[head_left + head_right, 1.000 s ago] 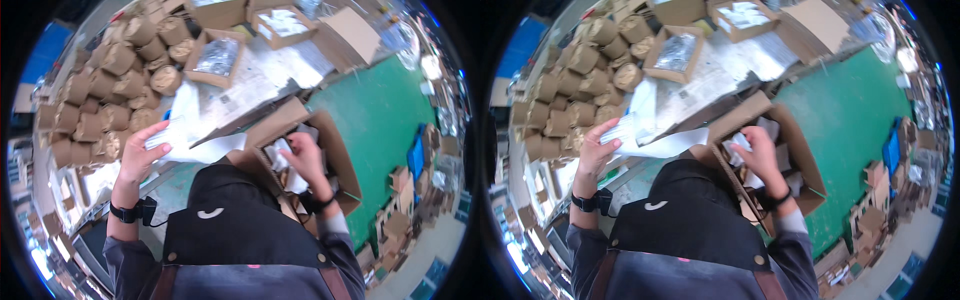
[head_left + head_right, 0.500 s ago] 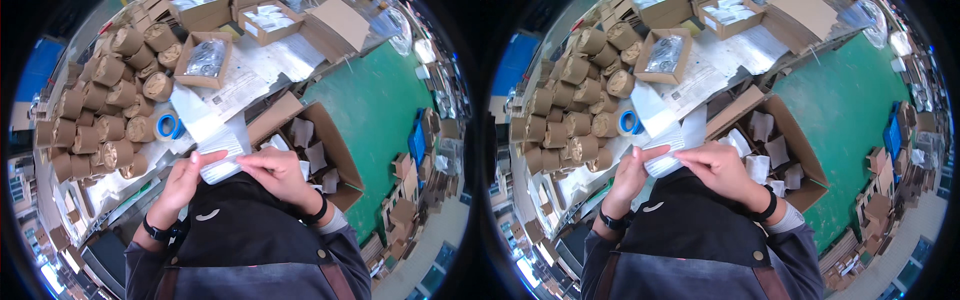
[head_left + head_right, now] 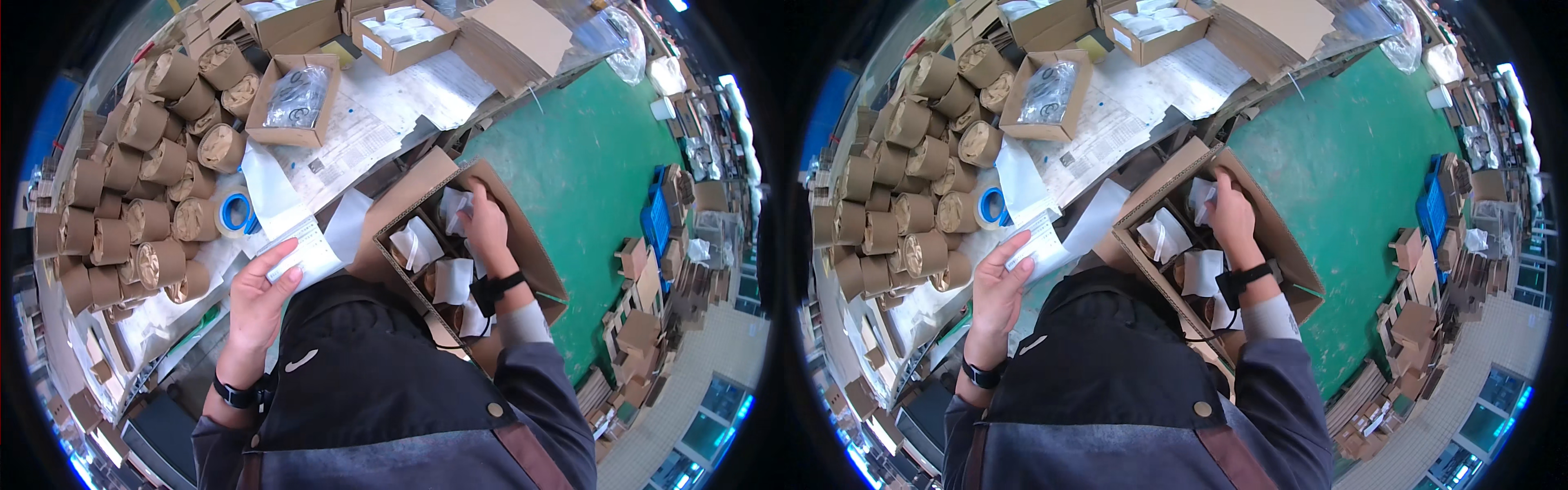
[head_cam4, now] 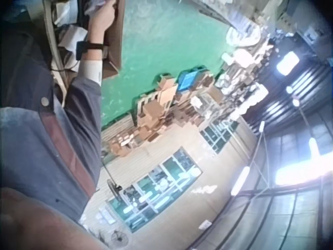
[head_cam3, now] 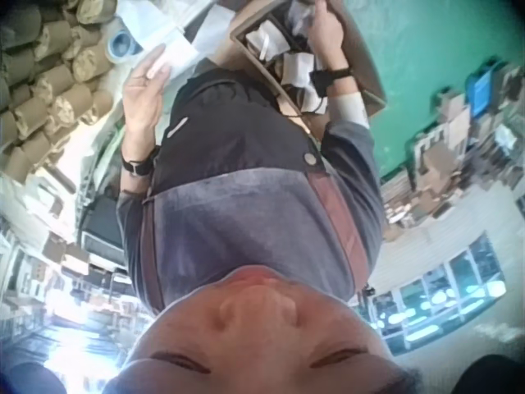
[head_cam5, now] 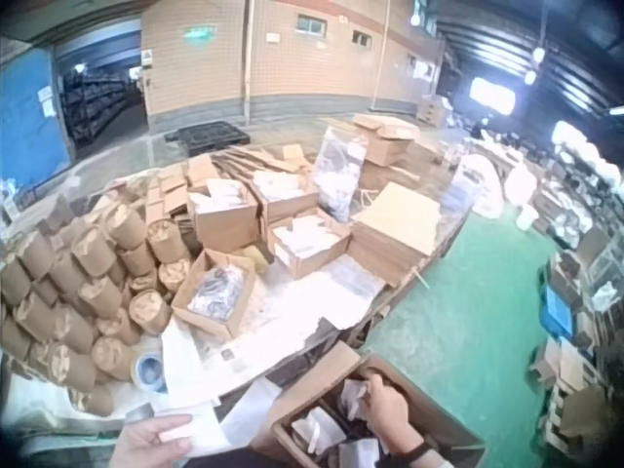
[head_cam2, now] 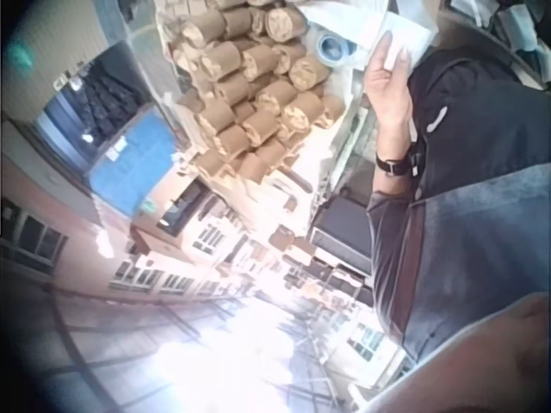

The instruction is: Packing metal fabrication parts into cardboard boxes and stacking them on a pallet.

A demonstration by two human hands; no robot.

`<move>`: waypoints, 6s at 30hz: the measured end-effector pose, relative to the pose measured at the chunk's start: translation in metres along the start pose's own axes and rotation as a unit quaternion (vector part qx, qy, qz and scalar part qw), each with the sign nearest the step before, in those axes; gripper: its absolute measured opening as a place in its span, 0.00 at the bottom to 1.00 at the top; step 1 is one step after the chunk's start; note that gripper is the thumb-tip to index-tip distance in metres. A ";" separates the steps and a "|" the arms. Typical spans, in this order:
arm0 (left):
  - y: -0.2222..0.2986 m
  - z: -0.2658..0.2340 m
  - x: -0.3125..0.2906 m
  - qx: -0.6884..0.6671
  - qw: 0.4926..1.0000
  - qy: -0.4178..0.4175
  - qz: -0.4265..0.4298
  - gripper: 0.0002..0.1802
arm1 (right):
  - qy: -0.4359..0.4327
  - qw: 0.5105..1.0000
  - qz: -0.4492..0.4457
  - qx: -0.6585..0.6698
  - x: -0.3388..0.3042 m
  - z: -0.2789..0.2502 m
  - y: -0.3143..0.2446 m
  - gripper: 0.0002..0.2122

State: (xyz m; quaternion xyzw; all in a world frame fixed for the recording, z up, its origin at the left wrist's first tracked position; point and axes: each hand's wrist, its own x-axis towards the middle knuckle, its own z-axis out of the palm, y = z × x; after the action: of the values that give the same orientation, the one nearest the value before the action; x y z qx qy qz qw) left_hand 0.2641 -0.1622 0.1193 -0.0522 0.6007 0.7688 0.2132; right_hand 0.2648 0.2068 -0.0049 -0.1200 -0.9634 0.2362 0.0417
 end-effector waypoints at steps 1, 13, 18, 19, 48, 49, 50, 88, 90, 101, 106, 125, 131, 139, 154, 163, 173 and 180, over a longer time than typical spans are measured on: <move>0.001 0.002 0.000 -0.035 0.999 0.007 -0.004 0.28 | 0.002 0.999 0.022 -0.024 -0.005 -0.007 -0.010 0.21; 0.012 0.027 -0.003 -0.005 0.993 -0.113 -0.040 0.35 | -0.274 0.797 -0.112 0.526 -0.056 -0.072 -0.152 0.27; 0.016 0.024 -0.006 0.068 0.982 -0.169 -0.040 0.23 | -0.250 0.843 -0.135 0.457 -0.058 -0.067 -0.152 0.17; 0.015 0.023 -0.005 0.068 0.981 -0.173 -0.045 0.21 | -0.212 0.853 -0.184 0.440 -0.059 -0.065 -0.151 0.13; 0.003 0.014 -0.008 0.067 0.990 -0.121 -0.024 0.28 | -0.352 0.763 -0.045 0.540 -0.048 -0.060 -0.169 0.24; 0.004 0.012 -0.008 0.068 0.990 -0.117 -0.024 0.28 | -0.338 0.787 -0.086 0.509 -0.047 -0.059 -0.170 0.20; 0.005 0.011 -0.008 0.082 0.989 -0.124 -0.015 0.25 | -0.340 0.786 -0.087 0.510 -0.046 -0.059 -0.170 0.20; -0.010 0.005 -0.002 0.032 0.992 -0.120 -0.031 0.28 | -0.358 0.779 -0.054 0.512 -0.039 -0.052 -0.170 0.20; -0.010 0.001 -0.002 0.047 0.990 -0.132 -0.023 0.25 | -0.346 0.768 -0.018 0.538 -0.040 -0.050 -0.172 0.16; -0.013 -0.013 0.004 -0.047 0.996 -0.044 -0.068 0.30 | -0.322 0.902 0.092 0.271 -0.036 -0.134 -0.047 0.05; -0.012 -0.009 0.018 -0.054 0.992 -0.052 -0.098 0.29 | -0.332 0.940 0.042 -0.059 -0.101 -0.103 0.084 0.09; -0.021 -0.010 0.014 -0.061 0.991 -0.049 -0.110 0.19 | -0.310 0.911 0.042 -0.267 -0.107 -0.080 0.103 0.16; -0.017 0.004 0.003 -0.086 0.995 -0.039 -0.039 0.27 | -0.242 0.968 0.036 -0.046 -0.042 -0.113 -0.035 0.18; -0.011 -0.001 -0.003 -0.020 0.995 -0.095 -0.029 0.28 | -0.447 0.761 -0.012 0.470 -0.024 -0.066 -0.186 0.25; -0.029 -0.050 0.005 0.137 0.989 -0.032 -0.049 0.25 | -0.401 0.865 0.126 0.274 -0.040 -0.131 -0.072 0.04; -0.115 -0.112 0.051 0.478 0.871 -0.112 -0.007 0.29 | -0.380 0.916 0.127 -0.008 -0.145 -0.033 0.062 0.17; 0.017 -0.033 0.104 0.521 0.821 -0.234 0.021 0.16 | -0.486 0.820 0.118 -0.278 -0.155 -0.029 0.035 0.17; 0.040 -0.045 0.327 0.691 0.695 0.035 0.195 0.32 | -0.148 0.972 0.182 0.025 -0.129 -0.102 -0.034 0.12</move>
State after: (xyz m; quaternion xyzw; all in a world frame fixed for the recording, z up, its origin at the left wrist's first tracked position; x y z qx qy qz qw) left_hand -0.0553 -0.1253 0.0330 0.2014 0.9664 0.1589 0.0133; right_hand 0.3962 0.1911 0.0978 -0.2555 -0.9148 0.2786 -0.1421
